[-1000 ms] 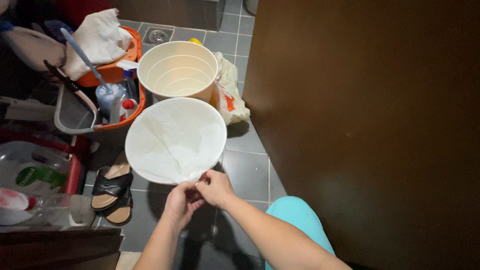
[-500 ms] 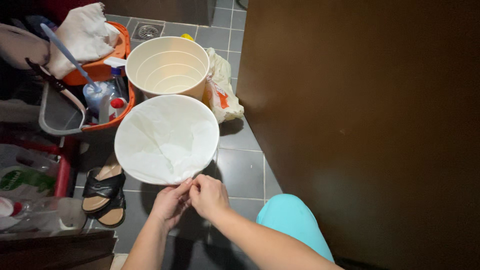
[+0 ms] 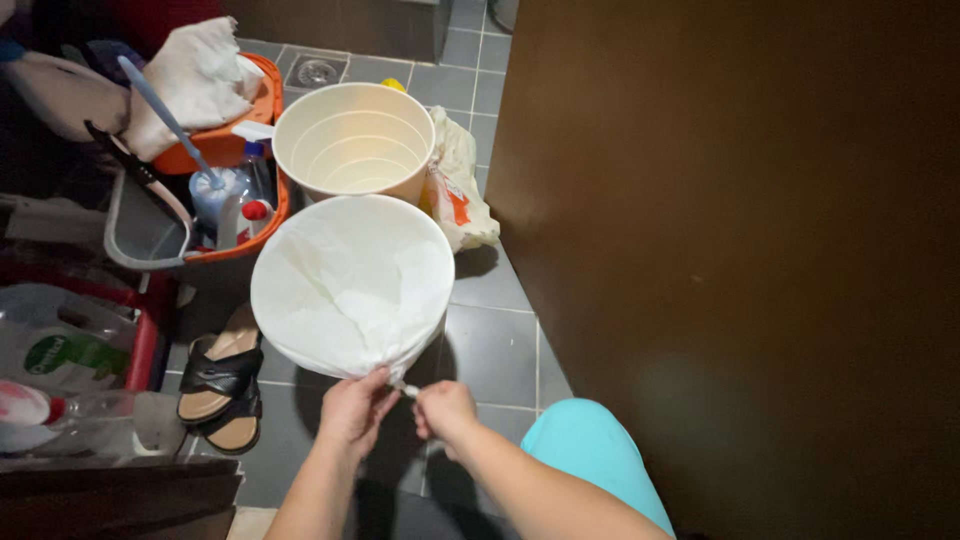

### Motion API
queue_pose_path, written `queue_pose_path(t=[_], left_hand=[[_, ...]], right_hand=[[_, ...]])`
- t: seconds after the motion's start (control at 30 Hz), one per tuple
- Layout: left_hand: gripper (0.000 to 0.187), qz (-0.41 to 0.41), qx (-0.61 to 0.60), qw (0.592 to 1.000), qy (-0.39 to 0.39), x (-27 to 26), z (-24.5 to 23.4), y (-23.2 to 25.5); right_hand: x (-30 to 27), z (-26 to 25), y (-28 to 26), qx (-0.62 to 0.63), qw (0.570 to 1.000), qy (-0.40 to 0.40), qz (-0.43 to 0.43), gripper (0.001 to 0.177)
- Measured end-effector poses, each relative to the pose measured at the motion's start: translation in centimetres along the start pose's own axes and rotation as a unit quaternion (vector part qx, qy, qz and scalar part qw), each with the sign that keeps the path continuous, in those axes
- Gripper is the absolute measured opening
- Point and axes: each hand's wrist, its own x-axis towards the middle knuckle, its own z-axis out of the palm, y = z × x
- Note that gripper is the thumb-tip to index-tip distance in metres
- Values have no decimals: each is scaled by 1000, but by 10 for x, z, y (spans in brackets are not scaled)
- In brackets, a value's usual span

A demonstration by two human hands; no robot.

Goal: The person lines two white buckets with plastic bags, adjusting the bags to fit inside. They then place a yellow plastic bag into a red bucket and pour liquid from a blue bottle into a white basin in the bathtub.

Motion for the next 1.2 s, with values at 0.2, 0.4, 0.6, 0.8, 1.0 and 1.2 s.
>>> queue_pose_path(t=[0.2, 0.4, 0.6, 0.8, 1.0, 1.2], left_hand=[[29, 30, 92, 995, -34, 4, -8, -6], [51, 435, 425, 724, 325, -66, 39, 19], [44, 604, 586, 537, 46, -95, 63, 56], [48, 424, 730, 535, -46, -75, 68, 58], [17, 384, 763, 519, -45, -46, 79, 52], [18, 348, 785, 508, -63, -37, 80, 56]], right_hand=[[4, 7, -32, 291, 946, -118, 82, 6], [34, 12, -37, 414, 907, -28, 74, 40], [36, -10, -52, 388, 918, -28, 76, 35], [33, -5, -79, 191, 961, 162, -115, 25], [73, -19, -112, -62, 908, 328, -255, 17], [118, -48, -168, -348, 839, 242, -342, 25]])
